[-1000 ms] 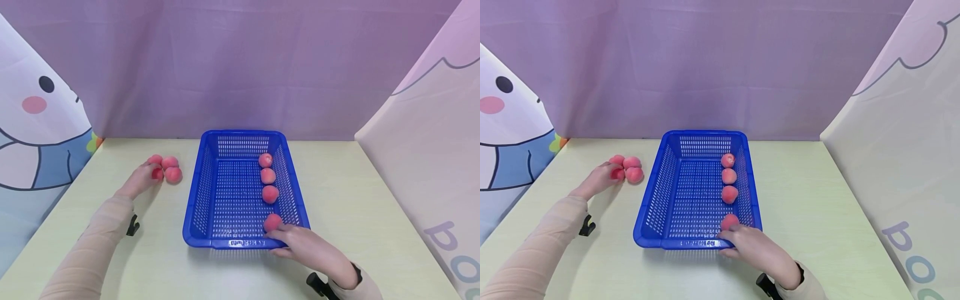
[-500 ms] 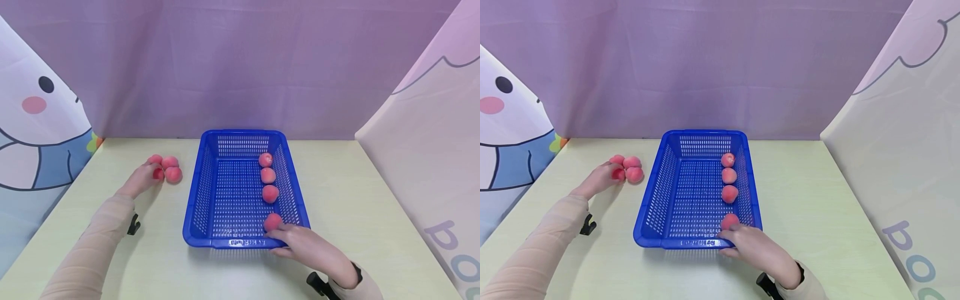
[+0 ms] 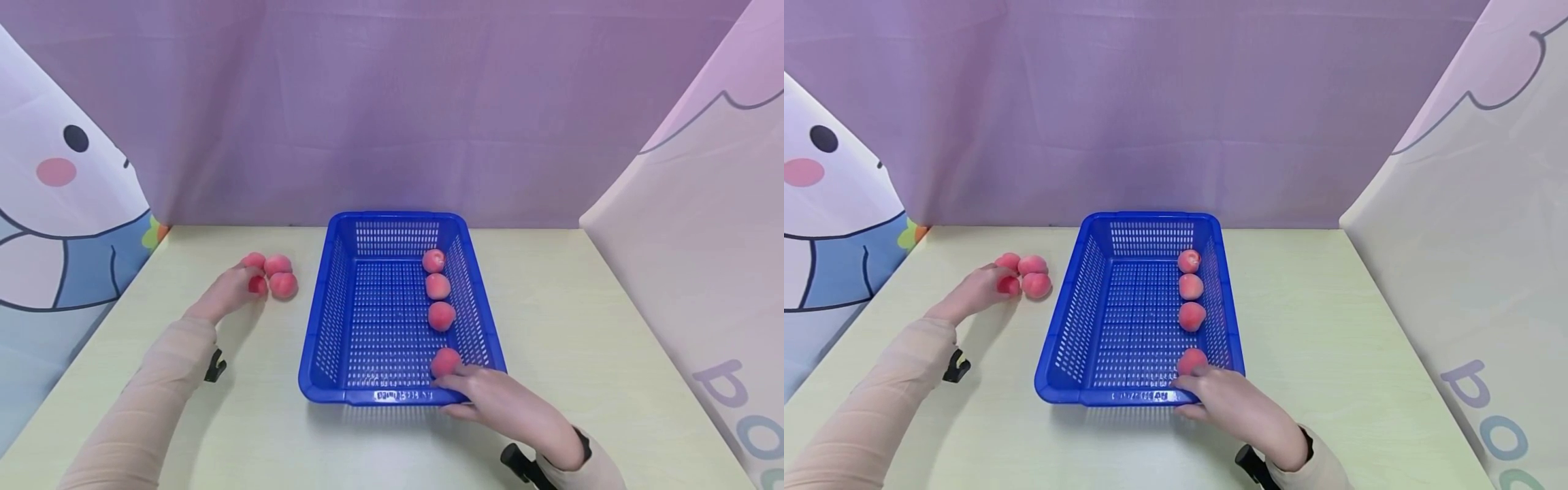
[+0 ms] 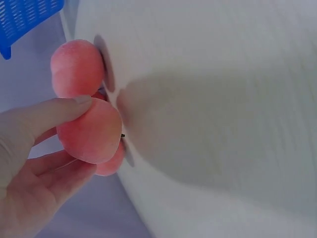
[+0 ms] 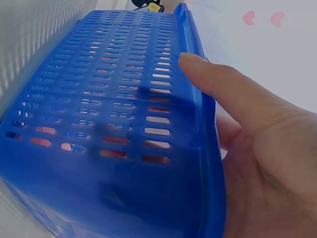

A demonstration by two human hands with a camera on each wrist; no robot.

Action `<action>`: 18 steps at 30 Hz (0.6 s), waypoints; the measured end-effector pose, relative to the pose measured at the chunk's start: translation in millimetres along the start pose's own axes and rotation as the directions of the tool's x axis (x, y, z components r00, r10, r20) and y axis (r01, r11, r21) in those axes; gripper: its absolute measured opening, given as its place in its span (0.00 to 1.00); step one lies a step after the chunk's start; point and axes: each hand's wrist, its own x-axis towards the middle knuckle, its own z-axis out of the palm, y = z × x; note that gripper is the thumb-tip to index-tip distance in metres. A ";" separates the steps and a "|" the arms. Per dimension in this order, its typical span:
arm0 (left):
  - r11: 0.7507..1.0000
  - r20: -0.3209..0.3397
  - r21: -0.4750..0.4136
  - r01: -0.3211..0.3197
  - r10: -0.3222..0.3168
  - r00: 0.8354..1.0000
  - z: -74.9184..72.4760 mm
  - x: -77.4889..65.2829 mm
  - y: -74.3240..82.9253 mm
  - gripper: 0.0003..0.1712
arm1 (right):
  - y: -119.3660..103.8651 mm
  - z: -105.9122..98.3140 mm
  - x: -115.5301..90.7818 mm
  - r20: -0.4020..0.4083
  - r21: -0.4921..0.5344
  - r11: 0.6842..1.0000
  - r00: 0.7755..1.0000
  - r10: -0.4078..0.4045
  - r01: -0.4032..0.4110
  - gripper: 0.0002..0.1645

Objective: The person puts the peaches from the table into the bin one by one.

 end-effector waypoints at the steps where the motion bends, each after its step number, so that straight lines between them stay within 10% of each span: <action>1: 1.000 0.000 0.003 -0.009 0.009 1.000 -0.9 0.3 1.0 0.14 | -0.1 -0.1 0.1 0.002 0.003 1.000 1.000 0.002 -0.002 0.16; 18: 0.996 0.022 0.086 -0.040 0.039 0.999 -24.1 9.3 26.7 0.18 | -1.2 -1.3 0.2 0.002 -0.001 1.000 1.000 0.000 0.000 0.16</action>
